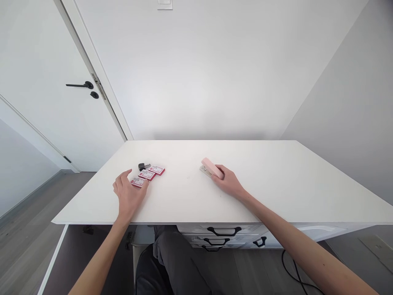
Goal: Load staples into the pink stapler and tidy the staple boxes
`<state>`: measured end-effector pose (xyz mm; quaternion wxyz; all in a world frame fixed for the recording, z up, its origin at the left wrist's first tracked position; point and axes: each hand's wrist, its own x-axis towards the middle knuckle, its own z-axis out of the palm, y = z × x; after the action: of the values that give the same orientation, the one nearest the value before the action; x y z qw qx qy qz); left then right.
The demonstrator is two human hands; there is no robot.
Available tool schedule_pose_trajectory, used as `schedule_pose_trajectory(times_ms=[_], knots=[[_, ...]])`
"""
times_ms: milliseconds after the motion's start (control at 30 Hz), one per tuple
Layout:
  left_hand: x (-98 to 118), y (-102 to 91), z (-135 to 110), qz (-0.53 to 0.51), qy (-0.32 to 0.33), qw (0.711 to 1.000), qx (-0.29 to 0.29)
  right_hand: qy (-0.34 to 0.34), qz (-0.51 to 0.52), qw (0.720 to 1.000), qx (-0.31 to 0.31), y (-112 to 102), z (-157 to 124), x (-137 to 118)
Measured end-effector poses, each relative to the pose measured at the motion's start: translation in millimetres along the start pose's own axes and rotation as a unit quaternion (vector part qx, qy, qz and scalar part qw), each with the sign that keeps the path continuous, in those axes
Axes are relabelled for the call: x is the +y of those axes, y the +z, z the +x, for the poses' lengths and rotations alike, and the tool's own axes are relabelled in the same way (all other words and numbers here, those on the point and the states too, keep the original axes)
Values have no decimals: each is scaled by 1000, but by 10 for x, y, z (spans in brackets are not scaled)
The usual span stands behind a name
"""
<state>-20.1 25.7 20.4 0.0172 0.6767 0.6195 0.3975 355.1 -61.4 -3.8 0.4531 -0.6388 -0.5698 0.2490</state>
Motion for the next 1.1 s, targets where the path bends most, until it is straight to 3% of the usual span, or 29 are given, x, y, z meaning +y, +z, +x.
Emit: schedule_pose_trajectory(times_ms=[200, 333, 433, 500, 600, 733, 1100], knots=[[119, -15, -93, 17, 170, 984, 49, 7, 26, 999, -26, -2, -14, 11], [220, 11, -168, 1, 291, 957, -2, 25, 46, 998, -46, -32, -5, -22], [385, 134, -231, -55, 341, 936, -71, 32, 60, 995, -66, -43, 17, -87], [555, 263, -275, -107, 323, 933, -114, 28, 74, 993, -83, -20, 34, -144], [841, 459, -328, -196, 237, 935, -178, 10, 99, 989, -108, 59, 61, -217], [1084, 588, -343, -251, 165, 923, -240, -9, 120, 985, -126, 152, 86, -236], [1112, 557, -327, -258, 100, 914, -296, -9, 113, 983, -143, 153, 22, -269]])
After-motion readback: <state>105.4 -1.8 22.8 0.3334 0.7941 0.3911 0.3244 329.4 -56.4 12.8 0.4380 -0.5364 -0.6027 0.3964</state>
